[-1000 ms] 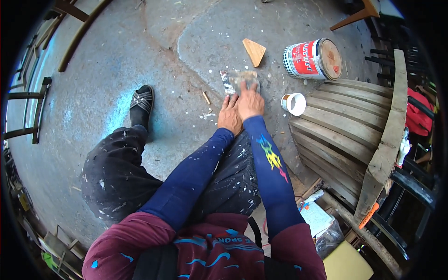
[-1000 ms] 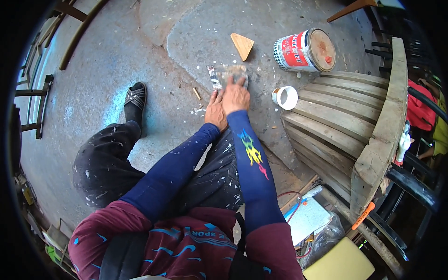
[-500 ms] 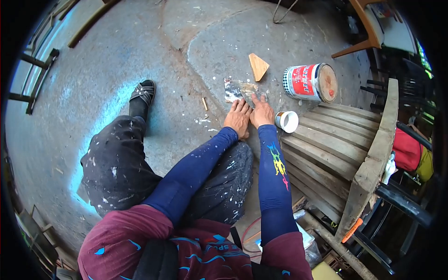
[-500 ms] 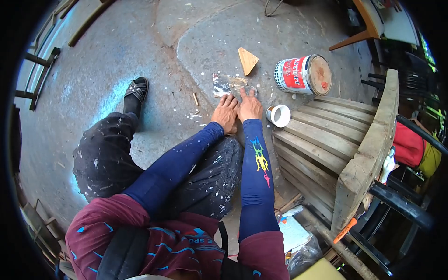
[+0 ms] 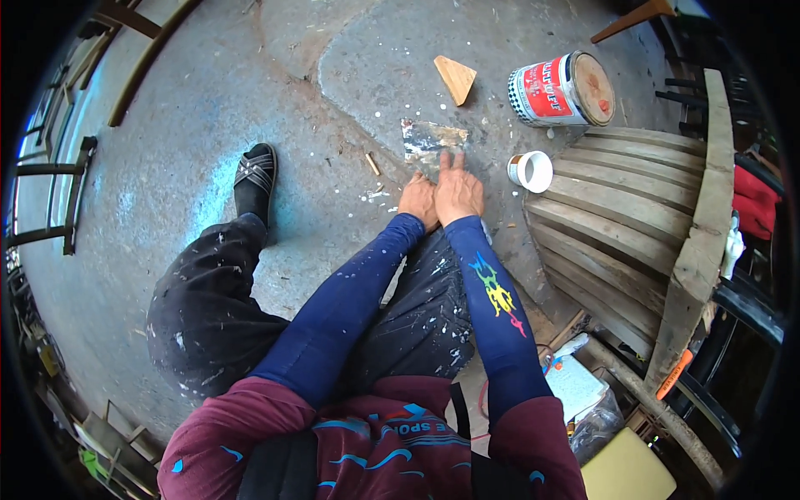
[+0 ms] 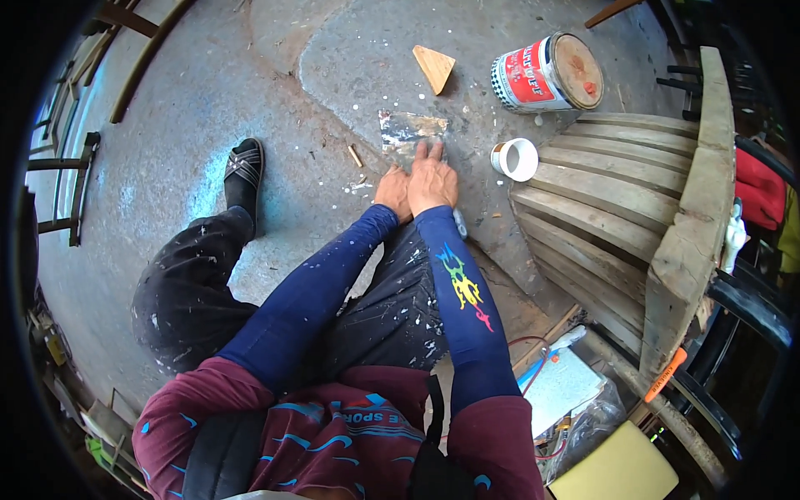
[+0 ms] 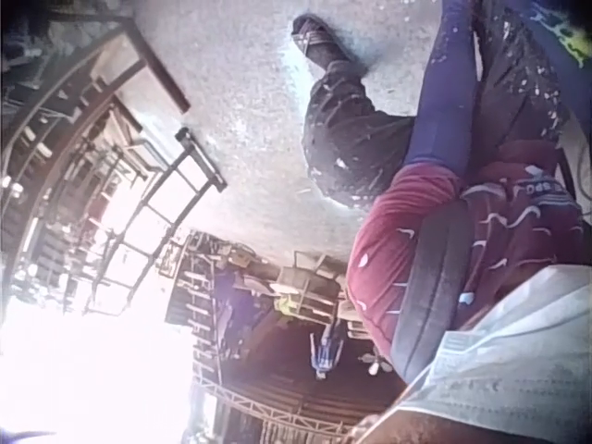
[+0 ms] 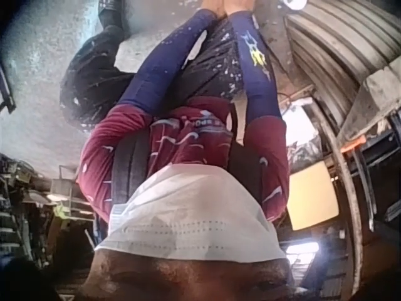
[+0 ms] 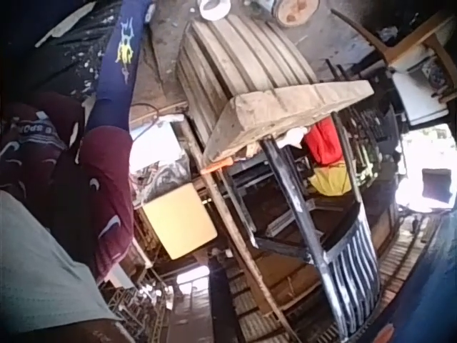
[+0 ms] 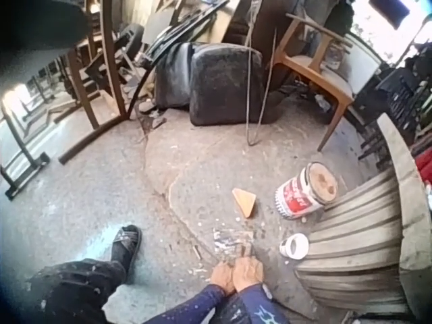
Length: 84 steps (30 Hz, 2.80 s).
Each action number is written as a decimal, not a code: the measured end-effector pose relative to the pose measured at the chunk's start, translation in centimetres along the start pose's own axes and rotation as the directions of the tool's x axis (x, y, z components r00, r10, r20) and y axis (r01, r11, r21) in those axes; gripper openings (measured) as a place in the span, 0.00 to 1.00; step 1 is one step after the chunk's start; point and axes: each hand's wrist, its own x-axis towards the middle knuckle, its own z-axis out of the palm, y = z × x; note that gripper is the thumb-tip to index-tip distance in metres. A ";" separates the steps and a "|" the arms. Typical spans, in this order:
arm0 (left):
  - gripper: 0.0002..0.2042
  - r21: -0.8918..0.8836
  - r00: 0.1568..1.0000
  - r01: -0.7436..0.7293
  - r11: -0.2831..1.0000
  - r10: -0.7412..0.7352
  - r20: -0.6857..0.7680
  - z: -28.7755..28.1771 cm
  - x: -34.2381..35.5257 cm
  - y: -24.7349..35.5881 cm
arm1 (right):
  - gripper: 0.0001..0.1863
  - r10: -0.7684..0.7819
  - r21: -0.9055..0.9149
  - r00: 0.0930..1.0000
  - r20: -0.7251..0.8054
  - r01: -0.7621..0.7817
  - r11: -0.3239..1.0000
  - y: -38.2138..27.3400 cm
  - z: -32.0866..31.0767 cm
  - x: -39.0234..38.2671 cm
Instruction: Apply wood filler to a chair frame and wrap the repaired joint with plastic film.
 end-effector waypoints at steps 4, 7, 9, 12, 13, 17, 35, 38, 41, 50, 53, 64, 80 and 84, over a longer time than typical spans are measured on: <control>0.24 0.029 0.953 -0.128 0.991 0.131 -0.273 -1.1 0.1 1.0 | 0.17 0.031 -0.011 1.000 -0.005 -0.031 0.999 1.3 0.0 3.1; 0.25 -0.002 1.000 -0.021 1.000 0.021 -0.004 -1.6 -0.2 -0.3 | 0.17 -0.043 -0.043 0.998 -0.034 0.041 0.998 0.3 1.2 -0.4; 0.26 -0.044 0.990 0.047 0.998 -0.041 0.134 -0.8 -0.2 -0.1 | 0.17 -0.051 -0.053 0.995 -0.090 0.046 0.998 1.3 1.9 1.2; 0.27 -0.026 0.972 -0.086 0.996 0.078 -0.221 -1.3 -0.1 0.8 | 0.18 -0.007 -0.040 0.999 -0.033 0.006 0.999 2.5 0.1 4.4; 0.27 -0.023 0.944 -0.115 0.993 0.102 -0.314 -1.5 -0.1 0.6 | 0.18 -0.013 -0.043 0.999 -0.031 0.011 0.999 2.2 0.3 3.7; 0.27 -0.242 0.946 0.213 0.947 -0.138 0.295 -1.6 0.2 -0.2 | 0.17 0.002 -0.070 0.999 -0.034 -0.005 0.998 0.4 2.5 0.3; 0.20 -0.036 0.997 0.062 0.997 -0.060 0.049 -2.6 0.4 1.6 | 0.13 0.125 -0.110 0.989 0.075 -0.116 0.987 1.6 0.4 3.6; 0.20 -0.014 0.972 -0.051 0.999 0.046 -0.230 -0.6 0.2 -0.2 | 0.13 0.017 -0.073 1.000 0.021 -0.015 0.997 2.7 0.0 4.6; 0.21 -0.008 0.870 0.188 0.982 -0.163 0.465 -2.8 0.8 0.3 | 0.13 0.013 -0.040 1.000 -0.025 -0.014 0.999 0.5 1.4 -0.6; 0.18 -0.261 0.957 0.173 0.949 -0.100 0.273 -2.9 -1.4 -1.5 | 0.18 0.027 -0.074 0.994 0.106 -0.020 0.997 -2.6 1.3 -0.1; 0.14 -0.321 0.949 -0.146 0.936 0.041 -0.313 -1.9 -2.6 -0.6 | 0.18 0.097 -0.063 0.981 0.168 -0.087 0.994 -1.8 -0.2 2.1; 0.21 -0.200 0.919 0.261 0.944 -0.179 0.352 0.2 -3.1 -1.1 | 0.13 -0.028 -0.044 0.993 0.111 0.033 0.998 -2.7 0.0 1.7; 0.21 0.021 0.896 0.297 0.955 -0.286 0.340 -1.1 -2.2 -1.0 | 0.17 -0.060 -0.041 0.998 0.029 0.061 0.997 -3.8 1.5 -0.6; 0.22 0.150 1.000 -0.018 0.989 0.016 0.013 -2.1 -1.4 2.3 | 0.13 0.055 -0.078 0.991 0.126 -0.046 0.996 -2.3 -0.5 4.9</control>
